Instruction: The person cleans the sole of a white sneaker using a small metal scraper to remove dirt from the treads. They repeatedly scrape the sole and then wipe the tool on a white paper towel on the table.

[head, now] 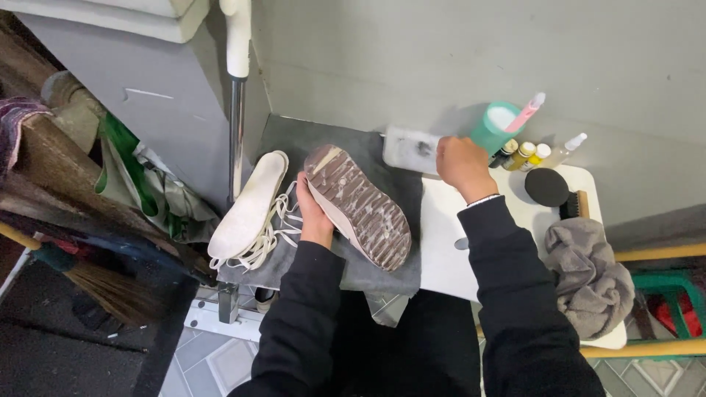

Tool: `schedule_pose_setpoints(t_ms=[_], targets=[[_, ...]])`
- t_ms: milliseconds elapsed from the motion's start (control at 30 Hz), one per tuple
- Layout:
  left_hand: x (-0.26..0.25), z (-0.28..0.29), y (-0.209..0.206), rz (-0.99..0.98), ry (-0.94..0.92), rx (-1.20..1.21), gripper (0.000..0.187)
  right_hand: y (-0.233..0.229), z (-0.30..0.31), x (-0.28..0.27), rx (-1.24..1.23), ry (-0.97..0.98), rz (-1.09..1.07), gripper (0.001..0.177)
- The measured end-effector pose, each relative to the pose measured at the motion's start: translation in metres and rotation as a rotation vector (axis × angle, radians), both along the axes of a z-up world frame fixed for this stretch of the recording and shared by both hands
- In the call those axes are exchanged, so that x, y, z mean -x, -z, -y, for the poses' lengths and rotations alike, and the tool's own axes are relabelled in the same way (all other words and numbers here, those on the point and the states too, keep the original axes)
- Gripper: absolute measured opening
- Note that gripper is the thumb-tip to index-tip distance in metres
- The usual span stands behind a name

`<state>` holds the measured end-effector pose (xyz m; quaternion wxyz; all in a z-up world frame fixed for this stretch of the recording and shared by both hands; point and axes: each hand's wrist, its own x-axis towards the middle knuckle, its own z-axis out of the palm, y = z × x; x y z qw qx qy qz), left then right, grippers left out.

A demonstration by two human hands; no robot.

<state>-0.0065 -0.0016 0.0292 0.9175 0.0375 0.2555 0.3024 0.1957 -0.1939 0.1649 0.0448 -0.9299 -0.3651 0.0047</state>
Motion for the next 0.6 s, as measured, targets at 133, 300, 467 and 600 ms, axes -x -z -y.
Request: schedule_pose_setpoints(t_ms=[133,300,467,600], targets=[[-0.005,-0.007,0.009,-0.007,-0.009,-0.004,0.044,0.005,0.013,0.006,-0.074,0.019,-0.01,0.027],[-0.006,-0.01,0.017,-0.015,0.003,0.015,0.044,-0.03,0.022,0.075,-0.266,0.056,-0.01,0.027],[0.0,-0.001,-0.006,-0.042,-0.006,0.026,0.047,-0.01,0.029,0.104,-0.428,0.064,0.025,0.025],[0.0,0.0,-0.007,-0.039,-0.009,0.02,0.048,0.007,0.034,0.106,-0.317,0.094,-0.03,0.023]])
